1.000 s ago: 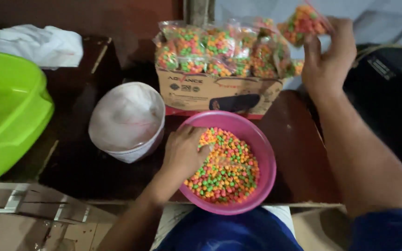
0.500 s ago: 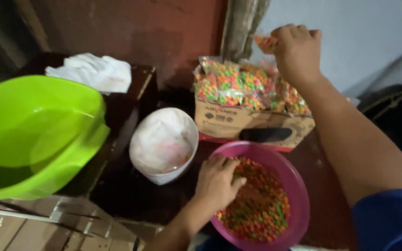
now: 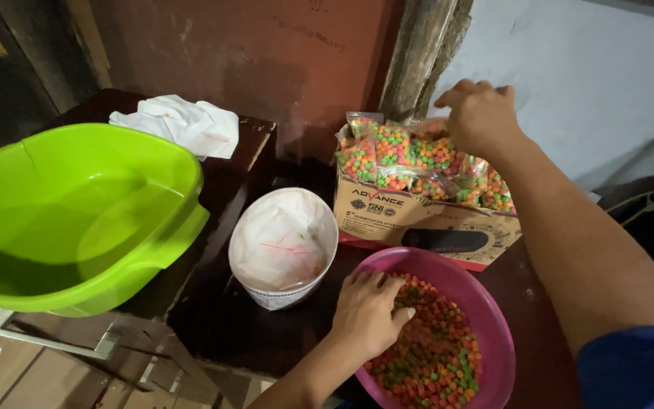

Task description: Manually filling small plastic bags with colorful snacks from a large bowl using hands and a spoon.

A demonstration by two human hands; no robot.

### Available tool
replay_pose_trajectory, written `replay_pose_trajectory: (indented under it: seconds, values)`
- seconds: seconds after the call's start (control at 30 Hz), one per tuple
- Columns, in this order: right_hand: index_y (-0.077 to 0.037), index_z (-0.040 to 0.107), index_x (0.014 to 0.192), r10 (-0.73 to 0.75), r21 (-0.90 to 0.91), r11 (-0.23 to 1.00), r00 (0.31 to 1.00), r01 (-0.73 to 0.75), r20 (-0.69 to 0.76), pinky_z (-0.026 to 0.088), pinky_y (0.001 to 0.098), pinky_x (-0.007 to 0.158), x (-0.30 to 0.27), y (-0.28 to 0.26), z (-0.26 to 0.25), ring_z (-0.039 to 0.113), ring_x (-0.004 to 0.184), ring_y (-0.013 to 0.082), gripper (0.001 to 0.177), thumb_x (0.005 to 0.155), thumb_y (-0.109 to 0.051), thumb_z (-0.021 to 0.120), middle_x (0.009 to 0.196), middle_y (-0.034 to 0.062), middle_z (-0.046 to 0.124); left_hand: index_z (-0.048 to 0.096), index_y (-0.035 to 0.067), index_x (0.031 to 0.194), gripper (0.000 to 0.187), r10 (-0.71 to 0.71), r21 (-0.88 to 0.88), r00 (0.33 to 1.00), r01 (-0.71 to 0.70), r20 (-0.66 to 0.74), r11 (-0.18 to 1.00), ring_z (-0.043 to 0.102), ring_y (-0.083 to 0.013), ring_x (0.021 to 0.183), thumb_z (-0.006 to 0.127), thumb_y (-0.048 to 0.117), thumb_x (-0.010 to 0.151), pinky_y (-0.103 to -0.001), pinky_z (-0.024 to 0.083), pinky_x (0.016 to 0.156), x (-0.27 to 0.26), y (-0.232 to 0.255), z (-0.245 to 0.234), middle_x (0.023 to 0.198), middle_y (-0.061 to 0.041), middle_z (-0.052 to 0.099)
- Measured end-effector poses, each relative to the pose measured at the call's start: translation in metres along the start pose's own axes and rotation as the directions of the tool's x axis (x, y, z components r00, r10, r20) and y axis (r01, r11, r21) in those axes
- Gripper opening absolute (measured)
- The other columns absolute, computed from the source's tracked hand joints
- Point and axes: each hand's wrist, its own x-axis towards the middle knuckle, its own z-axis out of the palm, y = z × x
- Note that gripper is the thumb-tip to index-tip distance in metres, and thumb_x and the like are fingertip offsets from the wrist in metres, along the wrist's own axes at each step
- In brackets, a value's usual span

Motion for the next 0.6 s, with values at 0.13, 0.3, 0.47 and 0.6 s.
replay_pose_trajectory:
  seconds: [0.13, 0.3, 0.47, 0.6]
  values:
    - [-0.021, 0.074, 0.126, 0.048, -0.075, 0.996, 0.997, -0.053, -0.059, 0.043, 0.0507, 0.088, -0.020, 0.003, -0.006, 0.064, 0.101, 0.0320, 0.039, 0.090, -0.008, 0.068, 0.119, 0.0069, 0.071, 0.069, 0.012, 0.122, 0.048, 0.006, -0.027, 0.999, -0.007, -0.051, 1.000, 0.058, -0.0361, 0.110, 0.073, 0.043, 0.086, -0.053, 0.040, 0.096, 0.000, -0.002, 0.003, 0.113, -0.014, 0.069]
    - [-0.001, 0.051, 0.077, -0.143, 0.216, 0.941, 0.886, 0.259, -0.440, 0.039, 0.0487, 0.057, -0.098, -0.013, -0.009, 0.049, 0.064, 0.0306, 0.031, 0.106, 0.008, 0.057, 0.073, 0.0129, 0.051, 0.072, 0.015, 0.116, 0.033, -0.104, -0.380, 0.966, 0.005, -0.239, 0.925, 0.071, -0.0345, 0.091, 0.070, 0.027, 0.086, -0.045, 0.054, 0.086, -0.002, -0.010, -0.002, 0.111, -0.011, 0.073]
    - [-0.021, 0.075, 0.108, -0.074, 0.224, 0.974, 0.919, -0.017, 0.388, 0.056, 0.0593, 0.085, -0.216, -0.104, -0.032, 0.074, 0.096, 0.0442, 0.034, 0.080, -0.038, 0.068, 0.092, 0.0170, 0.078, 0.074, 0.015, 0.108, 0.028, -0.231, -0.255, 0.891, 0.137, -0.390, 0.957, 0.069, -0.0376, 0.092, 0.075, 0.023, 0.082, -0.048, 0.055, 0.083, 0.007, -0.050, -0.043, 0.092, -0.013, 0.072]
    - [-0.021, 0.071, 0.120, -0.310, 0.477, 0.861, 0.925, 0.177, 0.218, 0.052, 0.0507, 0.086, -0.291, -0.104, 0.028, 0.072, 0.093, 0.0316, 0.036, 0.086, -0.030, 0.068, 0.095, 0.0048, 0.076, 0.062, 0.015, 0.126, 0.047, -0.464, 0.326, 0.872, 0.489, -0.156, 0.809, 0.060, -0.0391, 0.109, 0.061, 0.040, 0.086, -0.052, 0.050, 0.086, 0.025, -0.157, -0.052, 0.122, -0.016, 0.063]
